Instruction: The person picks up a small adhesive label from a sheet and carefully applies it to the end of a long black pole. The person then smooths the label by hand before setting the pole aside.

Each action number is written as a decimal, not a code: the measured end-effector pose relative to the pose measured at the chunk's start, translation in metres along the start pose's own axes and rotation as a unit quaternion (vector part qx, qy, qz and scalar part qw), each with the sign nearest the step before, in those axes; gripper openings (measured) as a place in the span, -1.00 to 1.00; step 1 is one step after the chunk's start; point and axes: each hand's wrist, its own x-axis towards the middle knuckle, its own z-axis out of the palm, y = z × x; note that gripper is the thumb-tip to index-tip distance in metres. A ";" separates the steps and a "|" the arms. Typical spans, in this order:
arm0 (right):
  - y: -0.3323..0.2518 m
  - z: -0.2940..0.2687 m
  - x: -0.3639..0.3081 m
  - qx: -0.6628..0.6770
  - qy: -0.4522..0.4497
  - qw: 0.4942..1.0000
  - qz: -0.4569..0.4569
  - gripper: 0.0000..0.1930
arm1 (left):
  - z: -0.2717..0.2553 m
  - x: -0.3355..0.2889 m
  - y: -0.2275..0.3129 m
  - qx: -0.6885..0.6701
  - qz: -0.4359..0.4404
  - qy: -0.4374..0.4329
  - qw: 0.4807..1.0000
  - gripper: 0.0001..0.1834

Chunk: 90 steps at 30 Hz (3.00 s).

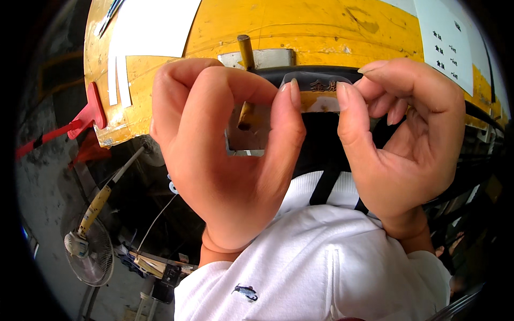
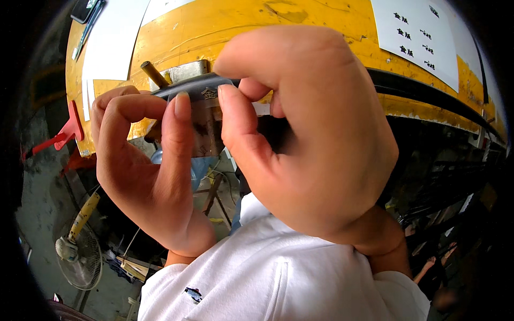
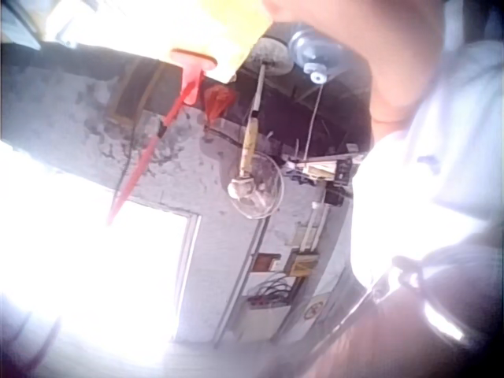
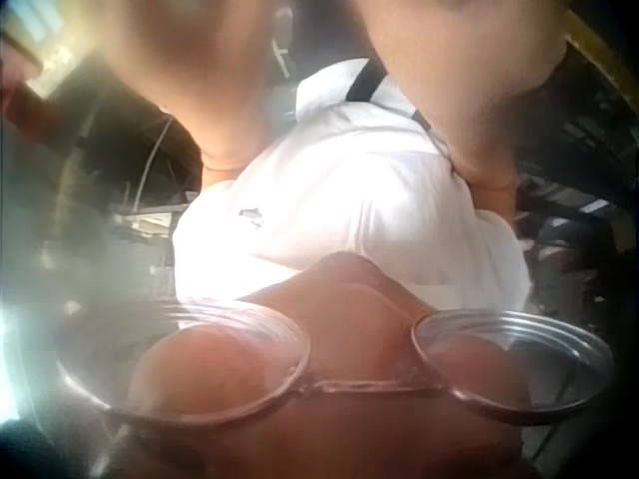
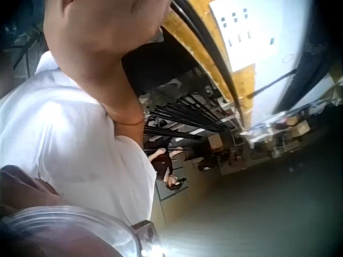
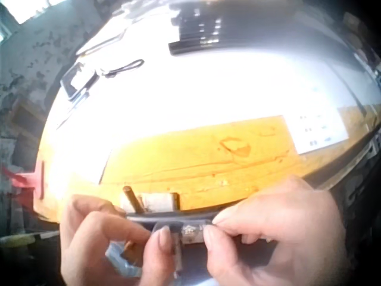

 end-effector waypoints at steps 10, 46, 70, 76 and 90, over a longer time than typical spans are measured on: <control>-0.003 0.000 0.002 0.017 -0.007 0.999 0.036 -0.54 | 0.001 0.000 0.000 -0.008 -0.001 0.006 1.000 -0.84; -0.008 -0.002 0.003 -0.017 -0.038 0.998 0.044 -0.54 | 0.002 -0.001 -0.001 -0.002 0.005 0.009 1.000 -0.84; 0.015 0.020 -0.048 -0.246 -0.037 0.962 -0.111 -0.34 | 0.002 0.001 -0.003 -0.022 0.018 0.003 1.000 -0.85; 0.020 0.016 -0.055 -0.277 -0.029 0.956 -0.092 -0.27 | -0.001 0.001 0.001 -0.007 0.001 -0.002 1.000 -0.85; 0.012 0.039 -0.053 -0.264 -0.011 0.959 -0.101 -0.20 | -0.003 0.004 0.003 0.003 -0.008 -0.023 1.000 -0.82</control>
